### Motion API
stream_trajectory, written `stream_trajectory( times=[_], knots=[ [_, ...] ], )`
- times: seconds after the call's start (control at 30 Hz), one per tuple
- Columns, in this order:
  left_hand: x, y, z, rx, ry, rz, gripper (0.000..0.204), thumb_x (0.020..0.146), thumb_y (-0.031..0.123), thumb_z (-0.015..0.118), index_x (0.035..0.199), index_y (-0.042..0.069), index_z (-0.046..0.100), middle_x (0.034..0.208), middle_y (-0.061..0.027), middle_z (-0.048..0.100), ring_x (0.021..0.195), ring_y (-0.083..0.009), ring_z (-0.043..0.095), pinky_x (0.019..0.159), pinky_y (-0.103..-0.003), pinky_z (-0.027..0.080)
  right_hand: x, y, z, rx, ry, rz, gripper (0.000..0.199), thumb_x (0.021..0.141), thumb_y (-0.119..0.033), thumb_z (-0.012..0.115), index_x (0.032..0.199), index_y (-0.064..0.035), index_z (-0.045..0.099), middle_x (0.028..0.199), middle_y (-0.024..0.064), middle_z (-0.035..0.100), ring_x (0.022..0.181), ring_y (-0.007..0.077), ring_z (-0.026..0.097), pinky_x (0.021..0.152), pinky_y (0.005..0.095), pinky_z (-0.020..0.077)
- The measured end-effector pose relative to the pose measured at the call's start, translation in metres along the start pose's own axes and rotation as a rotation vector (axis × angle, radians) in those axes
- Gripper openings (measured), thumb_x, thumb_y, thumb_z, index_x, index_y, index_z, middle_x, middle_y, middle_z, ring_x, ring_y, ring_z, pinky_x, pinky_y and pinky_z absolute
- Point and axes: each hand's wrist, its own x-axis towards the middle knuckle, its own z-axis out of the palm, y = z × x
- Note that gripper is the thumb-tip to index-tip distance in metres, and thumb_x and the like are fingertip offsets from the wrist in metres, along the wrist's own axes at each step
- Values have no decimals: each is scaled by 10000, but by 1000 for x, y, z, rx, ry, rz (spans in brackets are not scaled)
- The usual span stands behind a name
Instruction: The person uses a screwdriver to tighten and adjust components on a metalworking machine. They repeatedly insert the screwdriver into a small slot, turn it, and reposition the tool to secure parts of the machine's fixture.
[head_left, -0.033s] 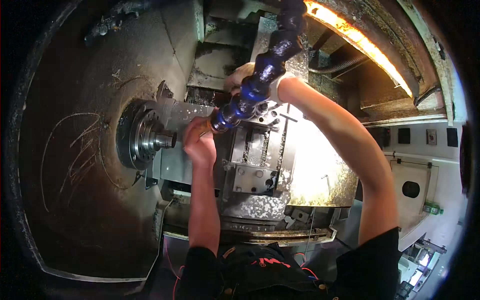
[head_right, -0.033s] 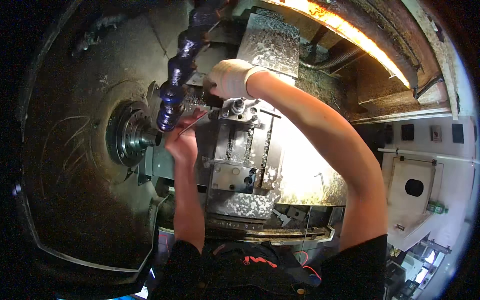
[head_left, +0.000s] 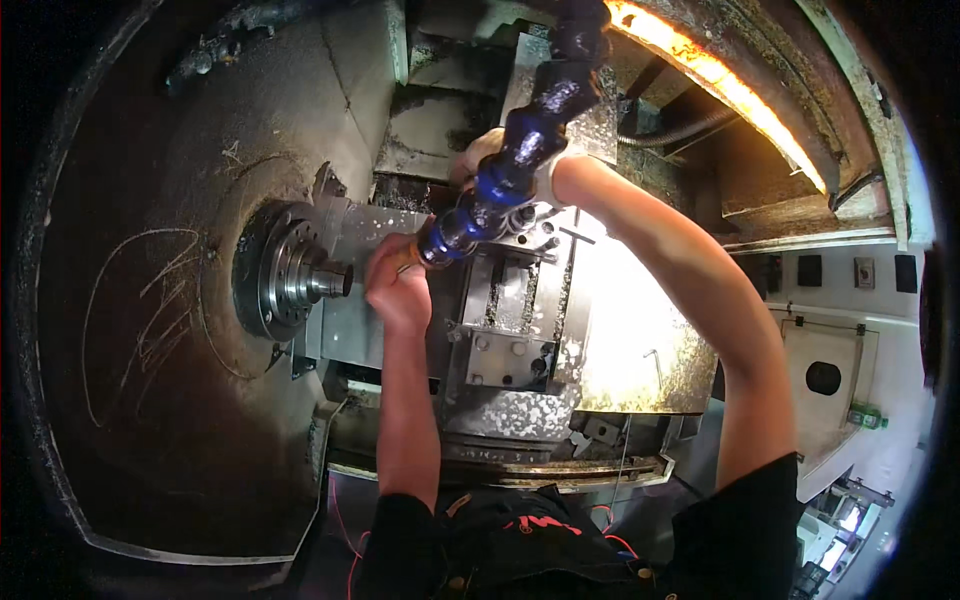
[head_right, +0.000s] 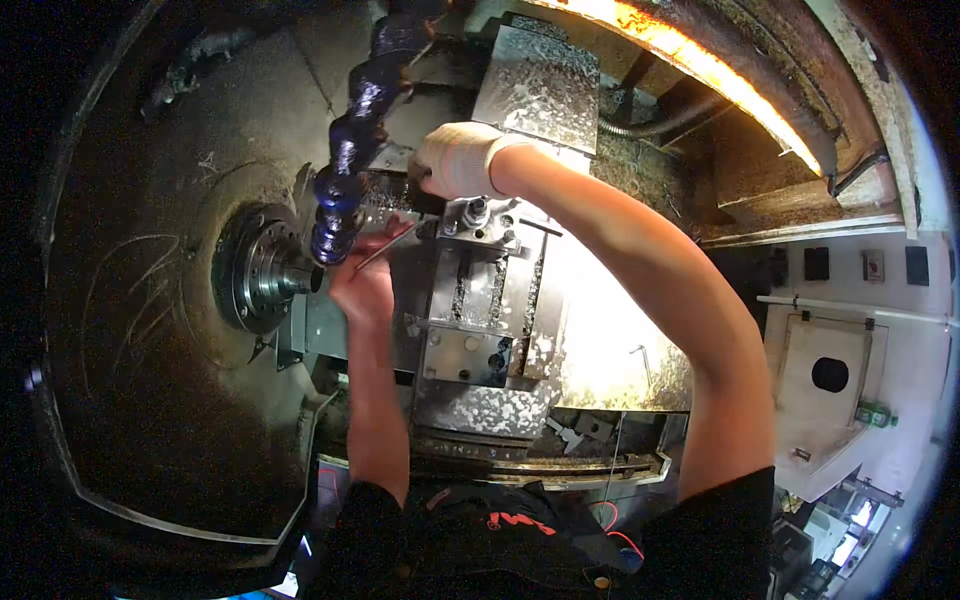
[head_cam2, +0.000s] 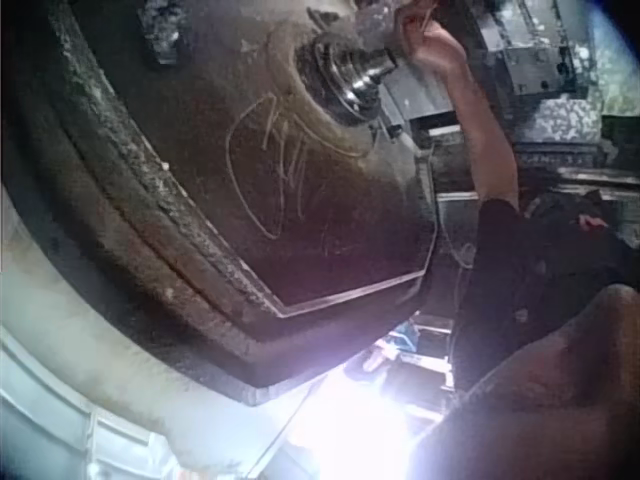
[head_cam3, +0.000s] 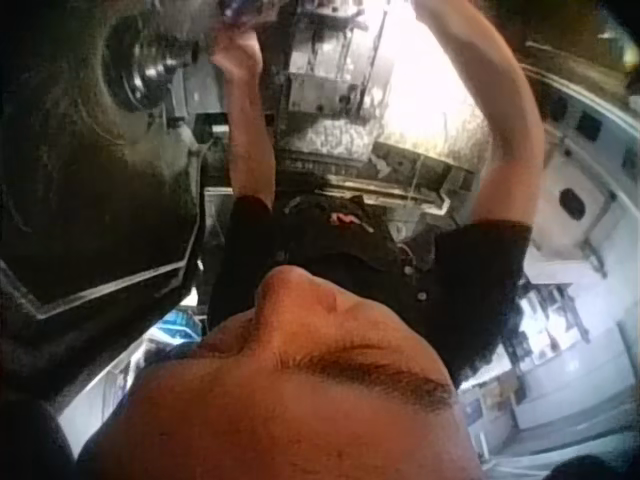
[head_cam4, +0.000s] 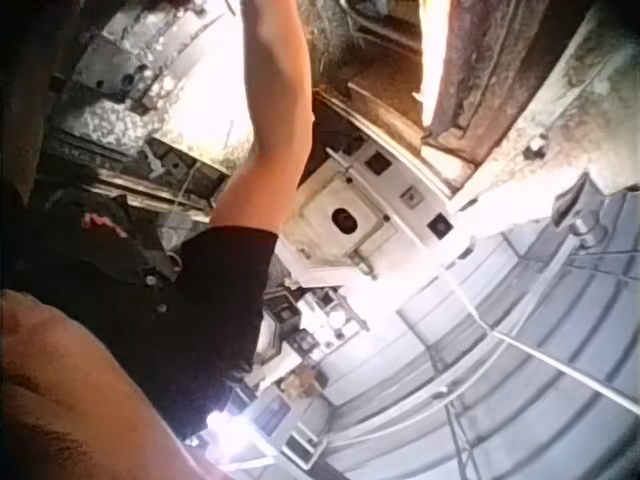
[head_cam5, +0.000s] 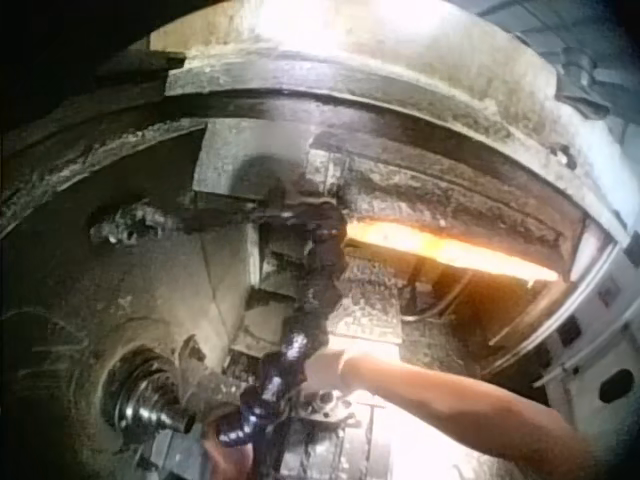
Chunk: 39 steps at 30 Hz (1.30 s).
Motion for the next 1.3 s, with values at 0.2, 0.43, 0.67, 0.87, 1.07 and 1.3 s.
stream_trajectory(
  times=[0.2,0.43,0.67,0.87,1.07,1.3],
  knots=[
    [3,-12,-25,197,42,111,229,770,118,465,881,-48,578,842,-110,595,867,-189,570,800,-347,448,19,6,9,202,-139,47,274,706,-234,578,905,-70,670,793,130,648,729,278,624,663,372,495],
    [2,-5,-15,193,264,81,219,729,136,494,842,-36,568,821,-169,607,888,-329,588,915,-458,377,32,-1,5,-40,-309,-36,383,711,-375,610,836,-19,674,765,135,647,709,245,616,634,383,478],
    [8,16,10,49,-103,25,269,703,180,420,769,-40,558,824,-205,598,902,-375,566,934,-475,370,60,-10,10,-669,-586,-465,345,787,-181,567,1130,-217,548,941,23,590,812,197,601,662,319,477],
    [16,20,4,15,-102,-113,283,700,187,422,793,-41,560,812,-213,604,892,-387,568,951,-486,355,51,-12,9,-186,-475,-44,305,768,-290,604,896,-15,638,810,106,654,765,265,620,665,393,481],
    [22,20,5,-8,-30,-132,233,661,158,403,702,-25,540,764,-222,599,812,-386,574,952,-521,338,49,-12,9,-139,-465,-9,355,744,-334,637,884,-9,664,864,138,657,811,273,622,694,396,483],
    [27,21,-2,-44,10,-161,227,640,155,384,670,-28,515,737,-243,598,782,-418,575,939,-526,354,49,-15,9,-48,-516,40,357,764,-320,635,954,-19,653,885,125,649,791,275,620,648,415,516]
  ],
)
